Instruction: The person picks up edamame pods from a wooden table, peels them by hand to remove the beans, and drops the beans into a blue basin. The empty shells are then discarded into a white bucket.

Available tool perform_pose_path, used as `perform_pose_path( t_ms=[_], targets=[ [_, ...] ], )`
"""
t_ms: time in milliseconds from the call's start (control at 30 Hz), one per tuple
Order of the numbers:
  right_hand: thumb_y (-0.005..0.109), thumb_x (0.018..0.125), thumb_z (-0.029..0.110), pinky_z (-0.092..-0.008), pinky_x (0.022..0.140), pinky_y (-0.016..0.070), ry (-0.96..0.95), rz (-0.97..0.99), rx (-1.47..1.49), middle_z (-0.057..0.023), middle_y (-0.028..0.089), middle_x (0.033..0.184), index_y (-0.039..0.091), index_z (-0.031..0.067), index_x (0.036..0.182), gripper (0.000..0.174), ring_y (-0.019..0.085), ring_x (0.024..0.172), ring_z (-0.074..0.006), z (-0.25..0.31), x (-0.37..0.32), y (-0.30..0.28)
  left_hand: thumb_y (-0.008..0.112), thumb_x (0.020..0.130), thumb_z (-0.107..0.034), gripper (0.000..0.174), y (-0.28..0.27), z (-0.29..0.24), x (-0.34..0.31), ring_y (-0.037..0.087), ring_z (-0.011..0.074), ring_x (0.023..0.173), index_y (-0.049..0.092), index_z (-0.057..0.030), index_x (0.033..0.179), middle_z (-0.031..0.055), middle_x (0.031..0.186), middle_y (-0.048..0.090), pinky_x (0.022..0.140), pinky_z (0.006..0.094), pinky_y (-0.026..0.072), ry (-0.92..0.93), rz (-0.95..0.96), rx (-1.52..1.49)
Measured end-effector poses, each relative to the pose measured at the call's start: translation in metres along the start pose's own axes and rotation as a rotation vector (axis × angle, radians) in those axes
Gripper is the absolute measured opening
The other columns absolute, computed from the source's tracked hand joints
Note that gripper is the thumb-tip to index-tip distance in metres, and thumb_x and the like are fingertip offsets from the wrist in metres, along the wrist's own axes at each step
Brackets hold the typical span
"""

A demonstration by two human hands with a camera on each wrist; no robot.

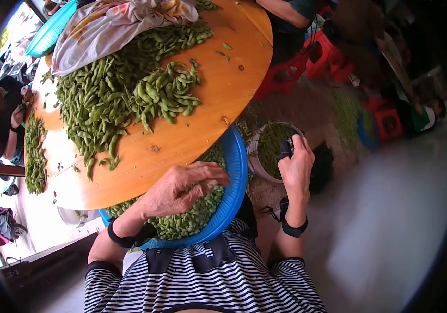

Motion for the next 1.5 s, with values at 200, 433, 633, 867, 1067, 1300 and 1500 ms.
perform_pose_path(
  t_ms=[200,433,633,867,1067,1300,1500],
  targets=[
    [0.055,0.067,-0.007,-0.0447,0.083,0.0456,0.019,0.026,0.016,-0.0239,0.059,0.098,0.057,-0.0073,0.102,0.035,0.057,0.095,-0.0438,0.001,0.002,0.011,0.06,0.081,0.004,0.019,-0.094,0.011,0.01,0.064,0.0287,0.085,0.067,0.0002,0.098,0.0121,0.088,0.065,0.077,0.0362,0.053,-0.091,-0.515,0.576],
    [0.057,0.067,-0.006,-0.0437,0.081,0.0456,-0.009,0.027,0.078,-0.0223,0.058,0.095,0.056,-0.0054,0.1,0.033,0.057,0.093,-0.0425,0.007,0.004,0.015,0.067,0.077,-0.012,0.011,-0.1,0.035,0.044,0.056,0.0278,0.089,0.07,-0.0058,0.086,0.0089,0.085,0.058,0.077,0.039,0.0489,-0.149,-0.505,1.114],
    [0.056,0.068,-0.007,-0.0409,0.074,0.0454,-0.094,0.163,0.216,-0.0199,0.055,0.086,0.054,-0.0029,0.092,0.025,0.057,0.084,-0.0405,0.047,-0.003,0.005,0.063,0.079,-0.007,0.009,-0.097,0.023,0.029,0.057,0.0285,0.091,0.07,-0.0051,0.086,0.0096,0.088,0.057,0.077,0.0394,0.0503,-0.16,-0.568,1.023],
    [0.054,0.071,-0.006,-0.0332,0.063,0.0452,-0.214,0.436,0.688,-0.0149,0.056,0.079,0.059,-0.0031,0.095,0.024,0.058,0.067,-0.0294,0.123,-0.019,0.03,0.068,0.087,-0.008,0.01,-0.107,0.048,-0.016,0.063,0.0129,0.063,0.064,-0.0034,0.095,0.0076,0.079,0.067,0.057,0.0263,0.051,-0.398,-0.589,-0.021],
    [0.052,0.083,-0.004,-0.0254,0.054,0.0426,0.066,0.644,0.921,-0.0015,0.053,0.067,0.061,-0.0032,0.096,0.015,0.05,0.059,-0.009,0.143,-0.031,0.057,0.063,0.091,-0.005,0.007,-0.061,0.063,-0.027,0.063,0.0139,0.077,0.065,-0.0021,0.097,0.0074,0.083,0.067,0.065,0.0244,0.0507,-0.279,-0.572,-0.965],
    [0.055,0.093,0.009,-0.0195,0.045,0.0315,0.244,0.786,1.457,0.0033,0.048,0.063,0.06,-0.0017,0.094,0.012,0.039,0.052,-0.0024,0.153,-0.041,0.07,0.066,0.088,-0.002,0.005,-0.055,0.053,-0.032,0.058,0.0131,0.067,0.065,-0.0005,0.092,0.0084,0.081,0.068,0.063,0.0255,0.0473,-0.252,-0.644,-0.752],
    [0.058,0.094,0.022,-0.0202,0.044,0.0308,0.205,0.775,1.458,0.0024,0.047,0.062,0.059,-0.003,0.092,0.025,0.038,0.051,-0.0028,0.15,-0.045,0.072,0.071,0.084,0.0,0.01,-0.057,0.043,-0.036,0.056,0.0113,0.062,0.061,-0.0012,0.086,0.0056,0.076,0.065,0.055,0.0229,0.0441,-0.176,-0.673,-0.626]
  ],
)
Point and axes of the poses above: each hand's wrist, its own x-axis towards the middle knuckle, its own y-axis out of the palm, z = x × y, the point moved 9 cm from there along x, towards the middle knuckle
